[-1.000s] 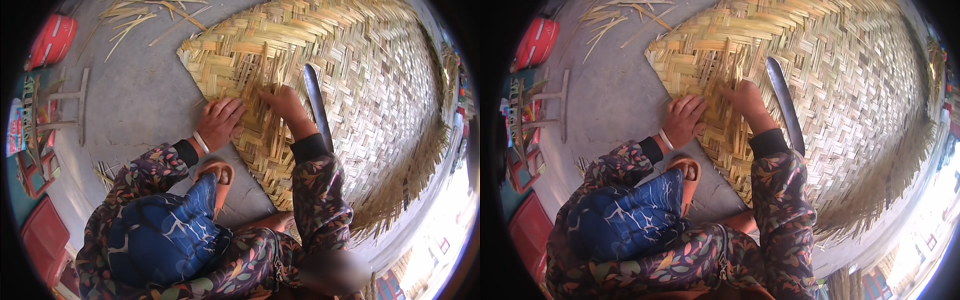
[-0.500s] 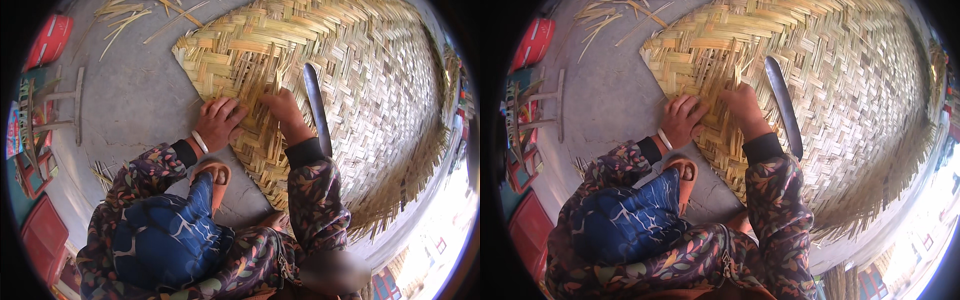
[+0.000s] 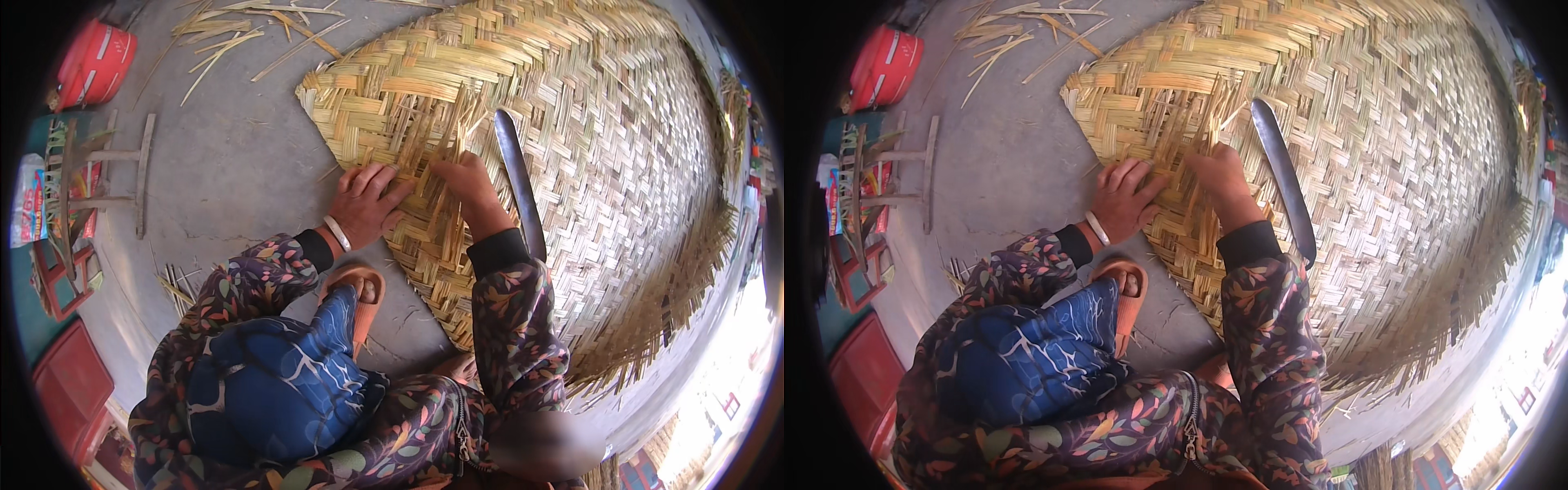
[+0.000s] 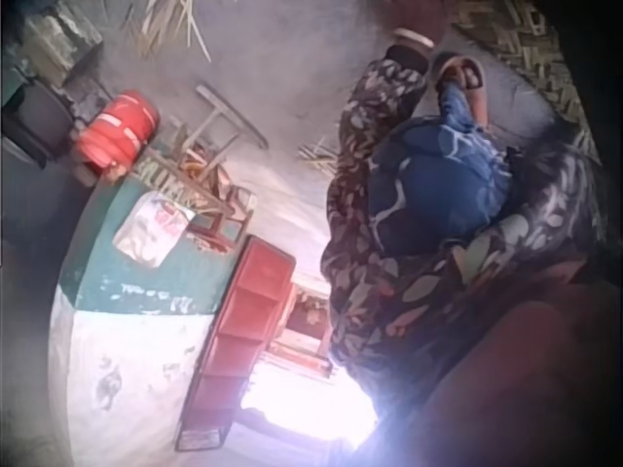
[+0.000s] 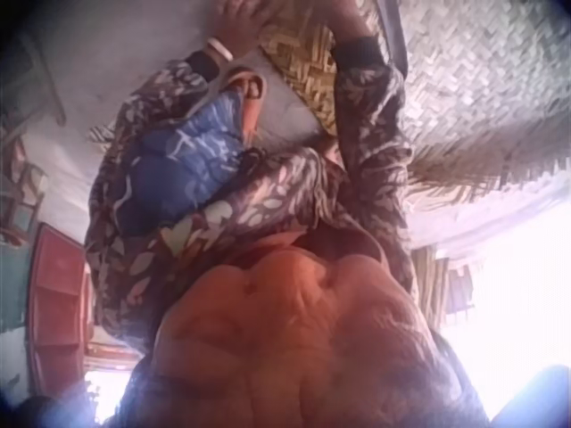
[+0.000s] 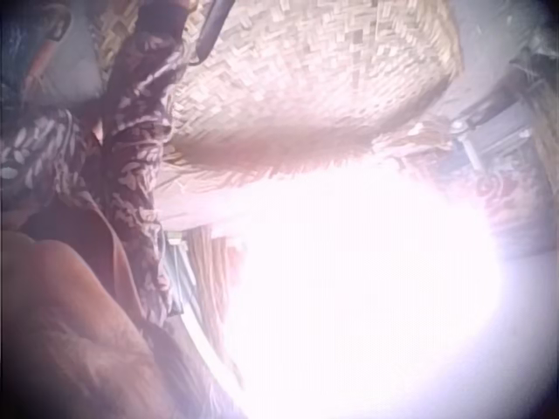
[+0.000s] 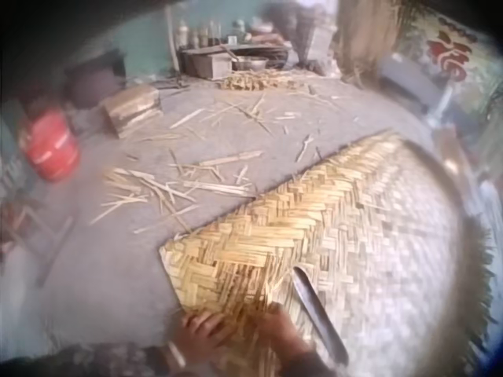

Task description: The person uses a knife to trim and adjust the edges of a large woven basket while sitting on the floor. They repeatedly tap and press the woven material to secure the structure.

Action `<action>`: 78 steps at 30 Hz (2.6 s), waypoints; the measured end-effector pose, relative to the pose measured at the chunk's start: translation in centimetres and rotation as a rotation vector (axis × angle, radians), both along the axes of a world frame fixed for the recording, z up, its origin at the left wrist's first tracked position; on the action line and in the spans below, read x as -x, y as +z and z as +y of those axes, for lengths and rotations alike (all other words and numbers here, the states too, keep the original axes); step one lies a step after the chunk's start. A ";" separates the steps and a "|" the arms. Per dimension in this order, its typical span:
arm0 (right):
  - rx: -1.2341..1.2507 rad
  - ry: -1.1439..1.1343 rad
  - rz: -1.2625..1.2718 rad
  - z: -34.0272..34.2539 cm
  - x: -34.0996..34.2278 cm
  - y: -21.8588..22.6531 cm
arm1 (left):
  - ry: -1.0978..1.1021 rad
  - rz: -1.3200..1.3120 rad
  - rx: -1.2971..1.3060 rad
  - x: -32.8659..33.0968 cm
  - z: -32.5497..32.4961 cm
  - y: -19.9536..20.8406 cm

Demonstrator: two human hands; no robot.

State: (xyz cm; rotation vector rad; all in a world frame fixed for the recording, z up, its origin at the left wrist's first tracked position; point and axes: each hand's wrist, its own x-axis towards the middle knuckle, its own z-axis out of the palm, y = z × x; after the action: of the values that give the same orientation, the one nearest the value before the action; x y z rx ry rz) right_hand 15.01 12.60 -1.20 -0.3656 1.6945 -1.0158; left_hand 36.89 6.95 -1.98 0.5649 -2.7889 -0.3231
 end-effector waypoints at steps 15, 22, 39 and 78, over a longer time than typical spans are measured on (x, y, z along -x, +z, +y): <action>0.133 0.113 0.206 0.5 -0.1 -1.8 | -0.049 0.075 -0.020 0.3 -1.0 0.0; 0.084 0.164 -0.039 -1.5 1.0 1.7 | -0.009 0.090 -0.119 0.2 -1.5 0.8; 0.197 -0.032 0.216 -1.4 7.0 8.0 | 0.248 -0.243 -1.679 8.6 -8.5 3.7; -0.036 0.126 0.717 13.9 4.7 18.3 | 0.460 -0.137 -1.593 8.7 -7.4 2.3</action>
State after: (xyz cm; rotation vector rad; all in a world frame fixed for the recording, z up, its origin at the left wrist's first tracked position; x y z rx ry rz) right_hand 10.36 26.54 17.05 -0.8775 2.2816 -0.8024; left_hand 28.19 -0.47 0.34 1.4374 -1.7858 -2.3792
